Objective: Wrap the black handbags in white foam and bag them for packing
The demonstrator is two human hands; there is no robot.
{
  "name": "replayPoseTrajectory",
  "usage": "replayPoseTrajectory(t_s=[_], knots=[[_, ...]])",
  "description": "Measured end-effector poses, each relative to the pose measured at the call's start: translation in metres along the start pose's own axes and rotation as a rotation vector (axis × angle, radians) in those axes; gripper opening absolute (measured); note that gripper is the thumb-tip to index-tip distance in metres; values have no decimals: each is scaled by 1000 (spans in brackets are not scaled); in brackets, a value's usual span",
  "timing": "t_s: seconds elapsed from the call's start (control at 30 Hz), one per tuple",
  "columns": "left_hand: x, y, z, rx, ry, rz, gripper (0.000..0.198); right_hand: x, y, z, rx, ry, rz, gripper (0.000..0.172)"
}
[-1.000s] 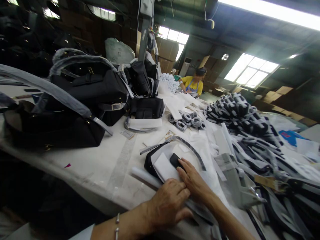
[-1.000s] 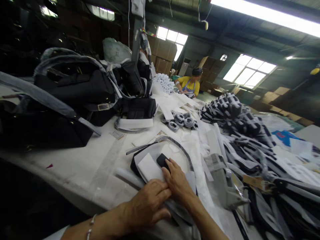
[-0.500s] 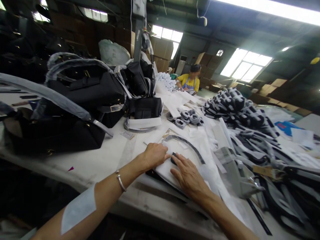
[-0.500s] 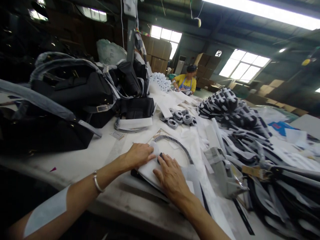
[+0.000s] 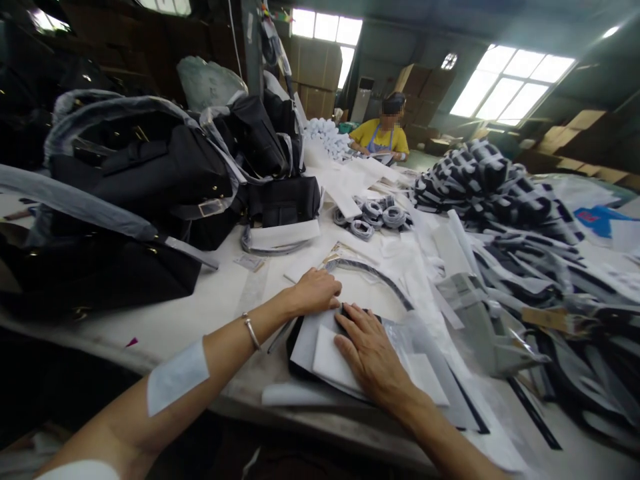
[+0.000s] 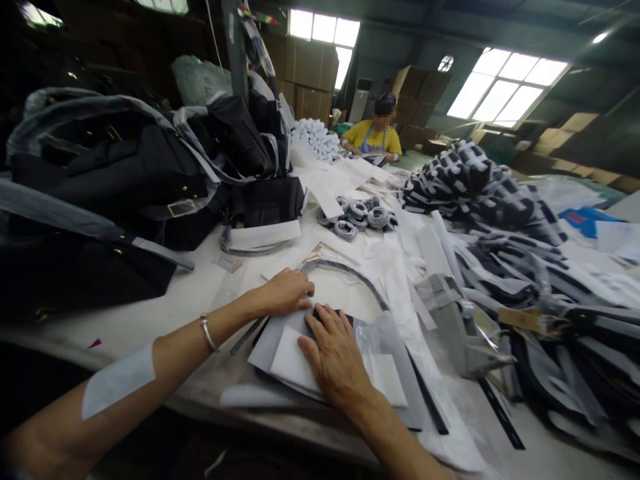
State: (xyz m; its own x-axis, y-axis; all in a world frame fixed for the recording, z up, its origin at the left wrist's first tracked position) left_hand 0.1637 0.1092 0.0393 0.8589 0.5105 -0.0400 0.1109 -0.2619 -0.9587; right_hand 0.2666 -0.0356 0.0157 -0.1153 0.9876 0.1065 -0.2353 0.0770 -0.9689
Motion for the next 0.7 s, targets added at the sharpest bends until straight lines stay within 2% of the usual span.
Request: replayPoseTrajectory(t_s=[0.13,0.2,0.3,0.4,0.47,0.57,0.63,0.7], knots=[[18,11,8,-88,-80,81,9,0,2,1,-12,-39,-28,40],[27,20,10,-118,-126,78,10,1,3,0,-20,-49,-31,40],[35,27,12,-182,-153,23,10,2,4,-1,-25,-58,-34,39],[23,15,18,-284,-155,-102,14,2,5,0,-16,-68,-50,38],[-5,0,20,-334,-165,-225,19,1,3,0,-2,-66,-102,40],[-73,-11,11,-400,-145,-357,18,-4,-6,1,44,-98,-271,42],[-124,-6,-7,-548,25,-433,19,-9,-15,3,98,-181,-373,33],[-165,11,-27,-505,139,-500,24,-14,-21,6,168,-284,-398,23]])
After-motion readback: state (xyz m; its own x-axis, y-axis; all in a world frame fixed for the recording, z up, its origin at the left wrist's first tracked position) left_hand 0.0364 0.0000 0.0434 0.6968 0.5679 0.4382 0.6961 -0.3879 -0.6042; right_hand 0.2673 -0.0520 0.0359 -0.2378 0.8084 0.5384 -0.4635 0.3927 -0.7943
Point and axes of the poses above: each hand's wrist, its own x-axis towards the middle knuckle, its own y-axis out of the palm, z = x × y, the point moved 3 cm from there along x, towards the middle knuckle, and after that the axes turned 4 degrees about -x, right-handed, at the moved point
